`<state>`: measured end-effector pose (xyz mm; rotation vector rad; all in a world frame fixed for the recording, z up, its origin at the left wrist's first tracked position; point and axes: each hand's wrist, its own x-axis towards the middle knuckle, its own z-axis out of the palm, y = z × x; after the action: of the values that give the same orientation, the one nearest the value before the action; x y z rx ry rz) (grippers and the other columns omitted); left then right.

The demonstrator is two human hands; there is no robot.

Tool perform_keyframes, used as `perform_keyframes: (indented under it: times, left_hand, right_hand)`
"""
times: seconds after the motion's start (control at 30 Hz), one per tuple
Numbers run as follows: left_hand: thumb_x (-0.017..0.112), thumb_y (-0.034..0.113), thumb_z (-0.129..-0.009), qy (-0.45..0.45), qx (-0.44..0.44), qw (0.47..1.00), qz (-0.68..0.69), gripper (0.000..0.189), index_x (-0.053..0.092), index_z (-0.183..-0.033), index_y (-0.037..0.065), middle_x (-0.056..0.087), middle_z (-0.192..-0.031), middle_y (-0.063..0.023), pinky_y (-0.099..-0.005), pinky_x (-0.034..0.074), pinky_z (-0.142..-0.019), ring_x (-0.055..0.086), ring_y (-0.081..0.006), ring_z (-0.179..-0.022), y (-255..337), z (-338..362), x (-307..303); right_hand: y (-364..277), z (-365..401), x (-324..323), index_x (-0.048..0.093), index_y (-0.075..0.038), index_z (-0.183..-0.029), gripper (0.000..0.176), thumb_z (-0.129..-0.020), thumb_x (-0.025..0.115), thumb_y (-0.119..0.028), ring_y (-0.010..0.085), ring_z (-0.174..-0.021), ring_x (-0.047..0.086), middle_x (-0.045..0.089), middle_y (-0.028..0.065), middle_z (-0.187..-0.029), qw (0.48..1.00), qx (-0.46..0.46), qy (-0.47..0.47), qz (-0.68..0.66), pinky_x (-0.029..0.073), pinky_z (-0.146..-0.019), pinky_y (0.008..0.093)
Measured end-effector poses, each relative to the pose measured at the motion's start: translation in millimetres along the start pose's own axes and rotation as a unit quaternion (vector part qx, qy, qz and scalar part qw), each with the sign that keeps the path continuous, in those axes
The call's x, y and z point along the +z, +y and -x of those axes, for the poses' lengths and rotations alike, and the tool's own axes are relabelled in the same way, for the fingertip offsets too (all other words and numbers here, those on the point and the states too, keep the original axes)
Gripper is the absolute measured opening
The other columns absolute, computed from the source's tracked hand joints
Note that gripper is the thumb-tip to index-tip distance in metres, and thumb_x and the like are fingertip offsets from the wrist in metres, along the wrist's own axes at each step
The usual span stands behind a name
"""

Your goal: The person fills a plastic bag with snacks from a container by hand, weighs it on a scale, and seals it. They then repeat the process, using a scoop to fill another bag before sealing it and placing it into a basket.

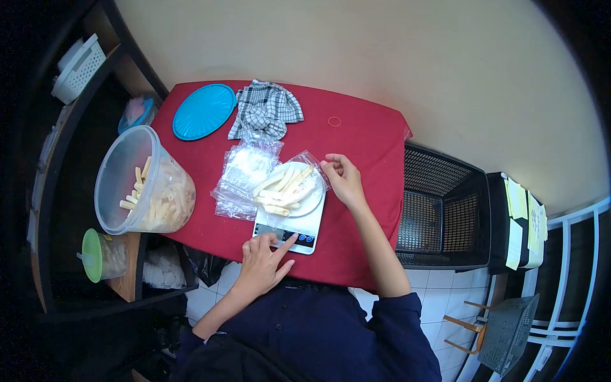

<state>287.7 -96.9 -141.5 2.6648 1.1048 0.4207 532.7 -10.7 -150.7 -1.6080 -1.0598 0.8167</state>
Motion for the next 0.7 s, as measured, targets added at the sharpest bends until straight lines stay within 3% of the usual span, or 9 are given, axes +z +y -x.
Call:
perform_keyframes:
  times: [0.27,0.47,0.53,0.57,0.63,0.67,0.7]
  left_hand:
    - [0.061,0.026,-0.077,-0.042,-0.014,0.999,0.004,0.051,0.048,-0.126,0.018,0.041,-0.095,-0.0082,-0.0362,0.026,-0.08,0.037,-0.024,-0.092,1.2,-9.1,-1.0]
    - [0.058,0.022,-0.081,-0.078,-0.005,0.995,0.059,0.039,0.054,-0.119,0.014,0.043,-0.089,-0.0064,-0.035,0.028,-0.075,0.04,-0.0217,-0.087,9.1,-1.5,-29.2]
    - [0.055,0.02,-0.083,-0.164,0.034,0.963,0.211,0.023,0.059,-0.103,0.009,0.048,-0.08,-0.007,-0.0334,0.031,-0.071,0.045,-0.0227,-0.079,0.3,3.9,-40.4]
    - [0.055,0.02,-0.083,-0.164,0.033,0.963,0.211,0.023,0.059,-0.103,0.009,0.048,-0.08,-0.007,-0.0334,0.031,-0.071,0.045,-0.0227,-0.079,-3.7,6.8,-45.5]
    - [0.054,0.018,-0.084,-0.176,-0.025,0.956,0.234,0.012,0.055,-0.086,0.006,0.054,-0.076,-0.0091,-0.0363,0.036,-0.069,0.051,-0.0262,-0.077,-11.4,13.3,-52.6]
    - [0.052,0.017,-0.085,-0.139,-0.044,0.963,0.225,0.015,0.052,-0.078,0.004,0.054,-0.074,-0.0114,-0.0385,0.038,-0.068,0.053,-0.0281,-0.076,-14.0,17.0,-53.4]
    - [0.052,0.017,-0.085,-0.141,-0.045,0.963,0.226,0.015,0.052,-0.078,0.004,0.054,-0.074,-0.0114,-0.0385,0.038,-0.068,0.053,-0.0281,-0.076,-17.7,20.4,-53.5]
  right_hand:
    - [5.5,8.2,-15.4,0.058,0.001,-0.104,0.028,-0.082,0.061,-0.017,0.0079,-0.074,0.051,0.06,0.0035,-0.084,0.999,-0.029,0.037,-0.004,0.044,-0.068,0.0218]
    - [1.1,21.1,-25.3,0.056,0.0,-0.108,0.025,-0.086,0.057,-0.012,0.0047,-0.077,0.048,0.054,-0.001,-0.087,0.998,-0.023,0.049,-0.038,0.04,-0.072,0.0172]
    - [2.8,25.6,-27.0,0.055,0.0,-0.109,0.025,-0.086,0.056,-0.012,0.0045,-0.078,0.047,0.054,-0.0009,-0.087,0.998,-0.011,0.043,-0.037,0.04,-0.072,0.0172]
    - [3.3,26.9,-27.4,0.055,0.0,-0.109,0.026,-0.086,0.056,-0.011,0.0044,-0.078,0.047,0.054,-0.0009,-0.088,0.999,0.0,0.04,-0.036,0.04,-0.073,0.0172]
    - [5.9,27.8,-27.9,0.056,0.001,-0.107,0.025,-0.085,0.057,-0.011,0.0046,-0.075,0.047,0.055,-0.0003,-0.086,0.998,0.0,0.05,-0.047,0.04,-0.069,0.018]
    - [7.4,28.0,-27.8,0.057,0.001,-0.105,0.024,-0.083,0.059,-0.011,0.0048,-0.073,0.047,0.056,0.0004,-0.084,0.996,0.0,0.059,-0.059,0.041,-0.066,0.0189]
    - [8.7,28.0,-27.7,0.057,0.001,-0.105,0.024,-0.083,0.059,-0.011,0.0048,-0.073,0.047,0.056,0.0004,-0.084,0.997,0.002,0.059,-0.059,0.041,-0.066,0.0189]
